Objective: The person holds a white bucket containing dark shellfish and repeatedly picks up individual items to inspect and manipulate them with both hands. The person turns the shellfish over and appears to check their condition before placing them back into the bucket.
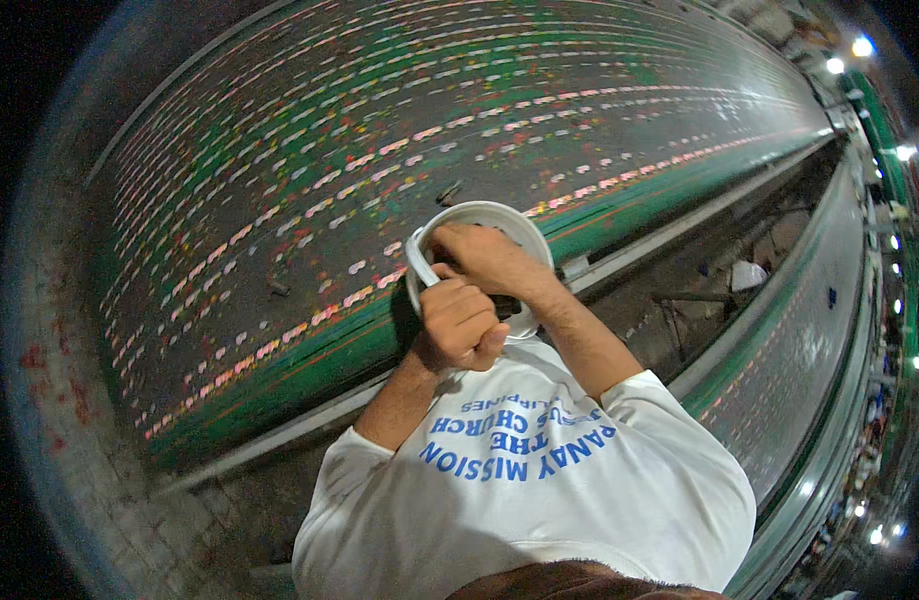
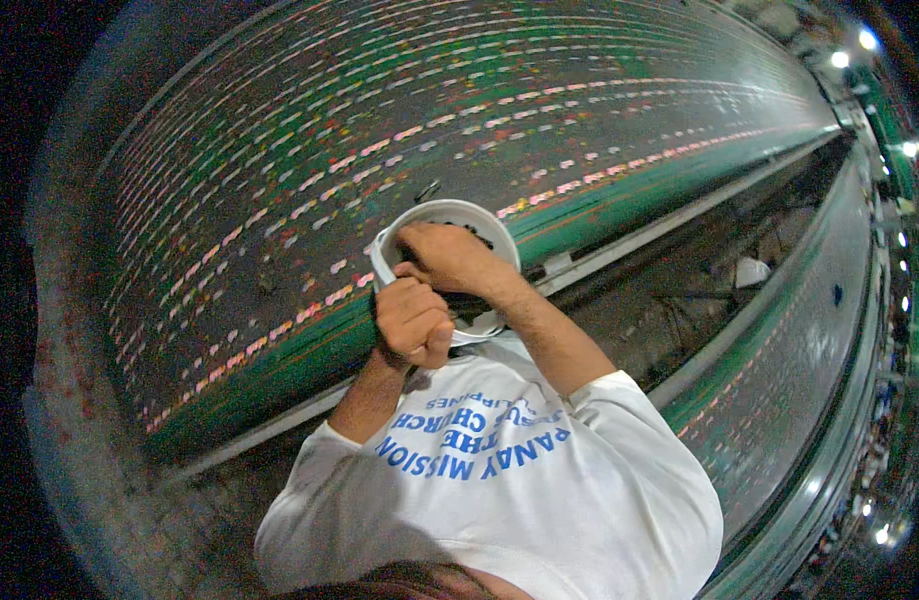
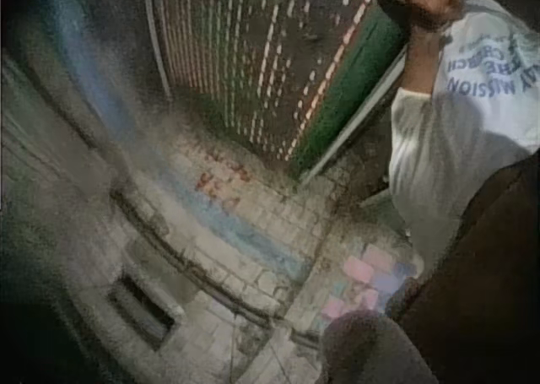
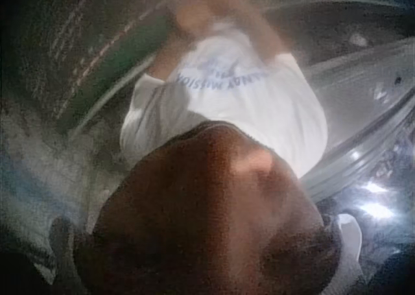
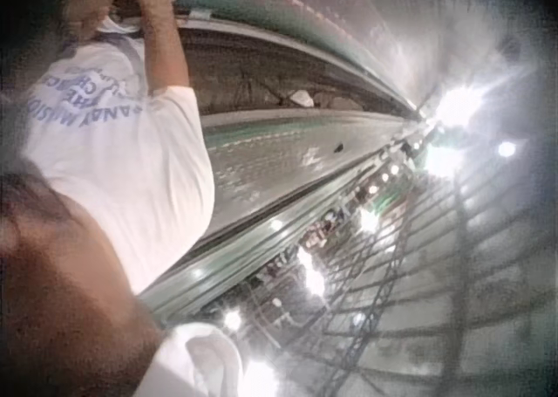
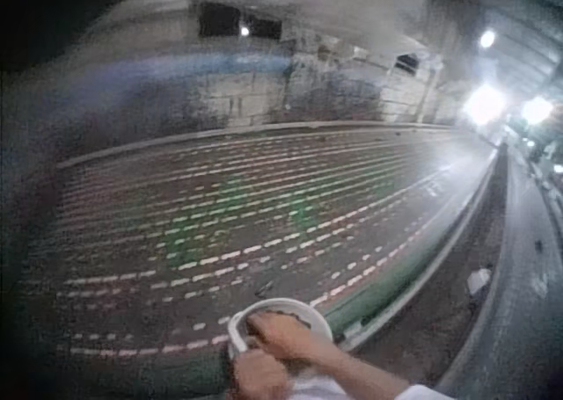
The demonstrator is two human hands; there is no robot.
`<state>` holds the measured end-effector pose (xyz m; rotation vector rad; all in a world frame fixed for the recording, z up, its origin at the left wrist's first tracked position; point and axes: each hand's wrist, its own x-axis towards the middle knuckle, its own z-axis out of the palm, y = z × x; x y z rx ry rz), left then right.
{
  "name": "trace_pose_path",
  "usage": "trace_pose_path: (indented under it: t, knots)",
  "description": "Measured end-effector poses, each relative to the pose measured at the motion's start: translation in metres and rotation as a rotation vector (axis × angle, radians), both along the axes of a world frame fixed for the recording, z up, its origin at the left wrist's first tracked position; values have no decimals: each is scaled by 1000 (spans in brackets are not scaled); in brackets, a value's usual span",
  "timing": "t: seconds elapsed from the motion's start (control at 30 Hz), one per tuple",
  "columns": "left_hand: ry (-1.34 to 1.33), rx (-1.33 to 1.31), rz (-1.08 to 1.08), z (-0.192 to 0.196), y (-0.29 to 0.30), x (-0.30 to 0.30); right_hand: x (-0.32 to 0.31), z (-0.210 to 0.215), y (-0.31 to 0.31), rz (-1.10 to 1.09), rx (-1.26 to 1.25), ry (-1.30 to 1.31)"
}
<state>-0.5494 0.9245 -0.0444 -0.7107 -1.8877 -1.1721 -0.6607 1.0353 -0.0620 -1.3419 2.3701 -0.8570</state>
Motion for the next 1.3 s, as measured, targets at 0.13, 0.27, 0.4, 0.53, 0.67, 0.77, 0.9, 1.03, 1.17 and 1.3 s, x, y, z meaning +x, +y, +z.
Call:
trace_pose_path:
  t: [0.13, 0.27, 0.4, 0.53, 0.67, 0.77, 0.9, 1.03, 1.17, 1.3]
  knots:
    - [-14, -40, 20, 0, 3, 0, 5, 0, 0, 106, -97, -32]
    - [-18, -96, 57, 7, 8, -3, 4, -1, 8, 143, -216, 11]
    - [-109, -285, 122, 23, 14, -8, 2, 10, 30, 88, -223, 5]
    - [-142, -340, 172, 34, 35, -27, -5, 21, 81, -51, -452, -308]
    - [-298, -348, 144, 45, 66, -47, -22, 9, 129, -138, -837, -894]
    - [-315, -476, 126, 44, 72, -68, -32, -6, 157, -264, -882, -1025]
    - [-412, -411, 141, 40, 91, -65, -14, -24, 132, -102, -703, -1135]
    - [-336, -283, 216, 32, 86, -71, -12, -20, 117, -173, -896, -1451]
    - [-273, -261, 310, 28, 86, -69, -26, -19, 122, -227, -851, -1555]
    - [-287, -377, 404, 28, 70, -63, -31, -9, 117, -263, -954, -1617]
